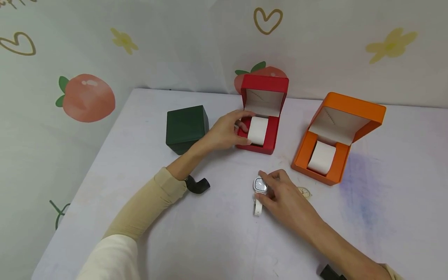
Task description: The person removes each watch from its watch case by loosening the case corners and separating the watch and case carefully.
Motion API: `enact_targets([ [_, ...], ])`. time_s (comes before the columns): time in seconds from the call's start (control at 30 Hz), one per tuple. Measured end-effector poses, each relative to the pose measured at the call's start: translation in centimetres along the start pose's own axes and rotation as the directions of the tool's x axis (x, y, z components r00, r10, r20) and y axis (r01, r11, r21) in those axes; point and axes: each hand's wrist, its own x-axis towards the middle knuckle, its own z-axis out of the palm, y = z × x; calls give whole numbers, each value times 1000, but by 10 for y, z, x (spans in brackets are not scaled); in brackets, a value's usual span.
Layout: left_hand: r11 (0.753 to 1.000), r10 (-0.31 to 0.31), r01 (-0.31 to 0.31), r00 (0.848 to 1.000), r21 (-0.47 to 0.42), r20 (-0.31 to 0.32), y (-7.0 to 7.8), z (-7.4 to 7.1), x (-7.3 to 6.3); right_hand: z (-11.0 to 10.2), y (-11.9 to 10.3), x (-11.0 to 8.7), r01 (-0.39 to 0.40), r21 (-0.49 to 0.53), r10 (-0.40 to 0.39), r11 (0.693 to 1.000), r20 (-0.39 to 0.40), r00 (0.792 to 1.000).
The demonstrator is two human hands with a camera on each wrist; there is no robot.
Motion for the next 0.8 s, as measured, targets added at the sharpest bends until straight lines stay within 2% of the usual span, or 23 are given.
enact_targets([
  [0.5, 999, 34, -34, 999, -1, 6, -1, -1, 1, 2, -1, 1, -12, -14, 11, 1000, -16, 1000],
  [0.8, 997, 20, -19, 1000, 79, -13, 1, 0, 2, 3, 0, 3, -30, -26, 29, 999, -7, 1000],
])
